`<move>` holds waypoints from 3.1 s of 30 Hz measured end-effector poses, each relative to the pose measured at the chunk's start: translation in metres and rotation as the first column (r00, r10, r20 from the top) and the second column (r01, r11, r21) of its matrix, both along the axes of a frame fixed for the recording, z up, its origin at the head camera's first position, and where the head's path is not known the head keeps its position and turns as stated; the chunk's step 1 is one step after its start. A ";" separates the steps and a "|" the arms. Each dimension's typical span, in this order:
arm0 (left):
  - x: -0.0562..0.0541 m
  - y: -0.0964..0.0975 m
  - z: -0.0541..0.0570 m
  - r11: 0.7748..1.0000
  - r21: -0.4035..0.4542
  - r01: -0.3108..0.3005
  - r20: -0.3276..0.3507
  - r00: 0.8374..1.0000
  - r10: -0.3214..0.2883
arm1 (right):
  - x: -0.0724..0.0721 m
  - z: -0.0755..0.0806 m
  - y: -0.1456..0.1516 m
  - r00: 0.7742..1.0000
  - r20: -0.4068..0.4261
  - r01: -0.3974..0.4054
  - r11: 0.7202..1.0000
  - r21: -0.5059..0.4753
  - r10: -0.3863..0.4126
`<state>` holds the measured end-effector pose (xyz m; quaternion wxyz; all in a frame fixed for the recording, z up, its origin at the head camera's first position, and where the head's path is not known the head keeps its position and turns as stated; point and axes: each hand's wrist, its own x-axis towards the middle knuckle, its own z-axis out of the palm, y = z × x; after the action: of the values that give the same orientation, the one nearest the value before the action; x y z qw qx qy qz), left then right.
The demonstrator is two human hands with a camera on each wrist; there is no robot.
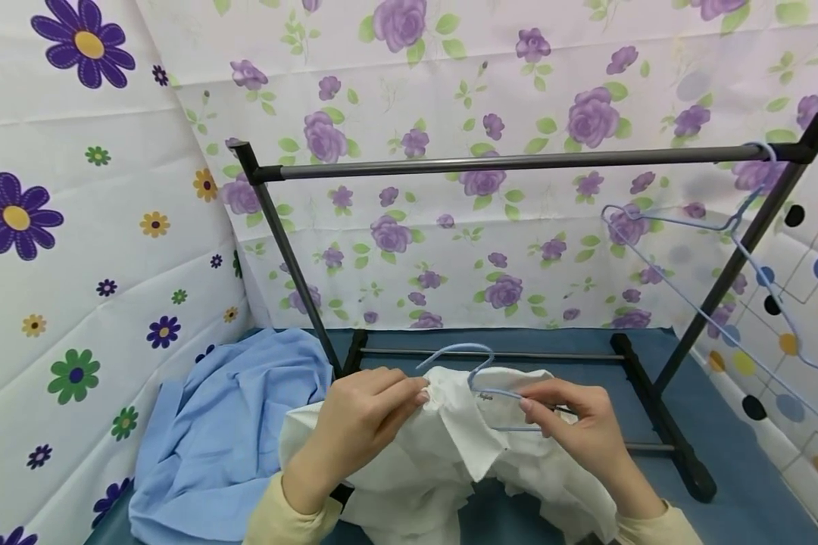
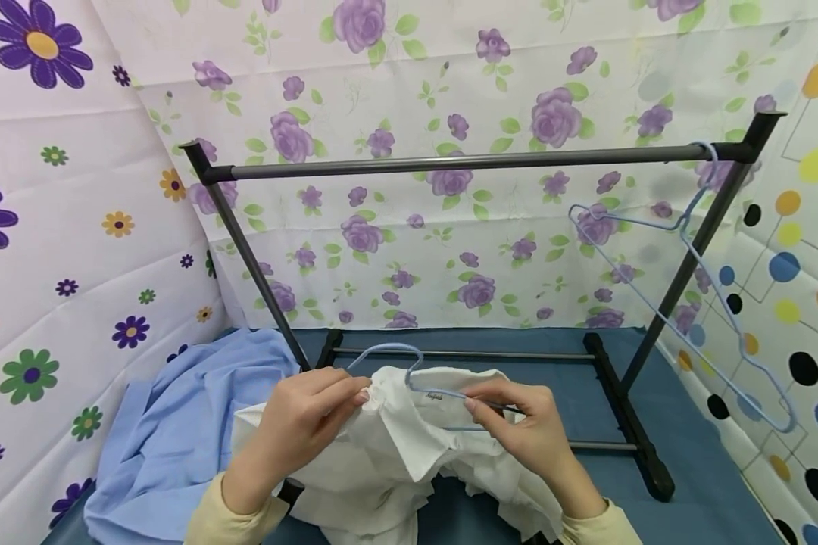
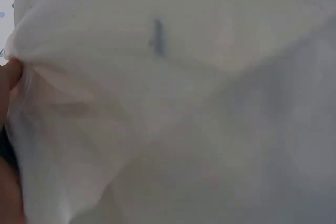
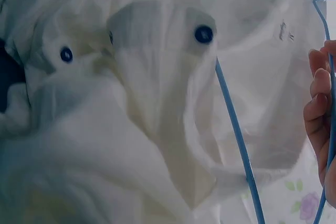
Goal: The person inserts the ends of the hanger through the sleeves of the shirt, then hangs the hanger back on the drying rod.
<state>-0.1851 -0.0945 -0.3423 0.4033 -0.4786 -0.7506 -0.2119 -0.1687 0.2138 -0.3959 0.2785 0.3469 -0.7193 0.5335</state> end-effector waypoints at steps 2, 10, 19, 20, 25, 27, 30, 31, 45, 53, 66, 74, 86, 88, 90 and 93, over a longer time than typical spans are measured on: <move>0.001 0.005 0.000 1.000 0.010 0.007 -0.016 1.000 -0.007 | -0.001 -0.003 -0.004 0.999 -0.010 -0.032 0.999 -0.016 0.032; 0.005 0.019 0.003 0.999 0.029 -0.031 -0.039 0.999 0.032 | 0.001 -0.006 -0.009 0.999 0.051 -0.013 1.000 -0.016 0.014; 0.007 0.017 0.014 0.944 0.127 -0.305 -0.101 0.943 0.318 | 0.000 -0.014 -0.011 0.998 0.056 0.000 0.986 -0.169 0.009; 0.007 0.015 0.015 0.927 0.153 -0.341 -0.113 0.926 0.359 | -0.001 -0.015 -0.012 0.999 0.048 0.007 0.982 -0.191 0.002; 0.004 0.002 0.020 0.842 0.288 -0.457 -0.146 0.848 0.510 | -0.002 -0.016 -0.010 0.995 0.062 0.096 0.965 -0.244 -0.083; 0.001 -0.005 0.022 0.827 0.303 -0.473 -0.146 0.835 0.531 | -0.002 -0.015 -0.007 0.995 0.059 0.098 0.959 -0.264 -0.086; -0.004 -0.015 0.025 0.844 0.266 -0.466 -0.147 0.846 0.513 | -0.004 -0.012 -0.004 0.997 0.032 0.074 0.953 -0.295 -0.067; -0.007 -0.018 0.025 0.856 0.243 -0.457 -0.145 0.855 0.498 | -0.004 -0.010 -0.003 0.998 0.026 0.069 0.953 -0.295 -0.064; -0.034 -0.008 0.005 0.964 0.004 -0.267 -0.068 0.961 0.266 | -0.015 -0.010 -0.017 1.000 -0.011 0.026 0.983 -0.180 -0.029; -0.030 0.012 -0.005 0.974 -0.035 -0.225 0.039 0.973 0.227 | -0.017 -0.014 -0.026 0.996 0.056 0.081 0.990 -0.114 -0.075; -0.038 0.009 -0.012 0.979 -0.057 -0.196 0.033 0.980 0.198 | -0.017 -0.014 -0.022 0.982 0.181 0.058 0.997 -0.048 -0.048; -0.040 0.008 -0.019 0.990 -0.028 -0.138 0.108 0.984 0.141 | -0.016 -0.007 -0.011 0.978 0.190 0.077 0.996 0.037 -0.082; -0.040 0.000 -0.025 0.990 0.026 -0.136 0.144 0.981 0.131 | -0.022 0.009 0.025 0.921 0.188 0.324 0.938 0.123 -0.342; -0.040 0.000 -0.025 0.991 0.031 -0.130 0.144 0.982 0.124 | -0.025 0.006 0.032 0.894 0.297 0.286 0.938 0.196 -0.335; -0.040 0.000 -0.024 0.992 0.039 -0.123 0.144 0.983 0.117 | -0.029 0.002 0.039 0.856 0.426 0.204 0.949 0.241 -0.292; -0.040 0.000 -0.024 0.992 0.052 -0.114 0.142 0.984 0.105 | -0.035 -0.005 0.046 0.774 0.598 0.073 0.968 0.240 -0.207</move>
<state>-0.2254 -0.0947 -0.3666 0.3755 -0.4084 -0.7952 -0.2446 -0.2034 0.2599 -0.4008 0.0297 0.1248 -0.8452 0.5189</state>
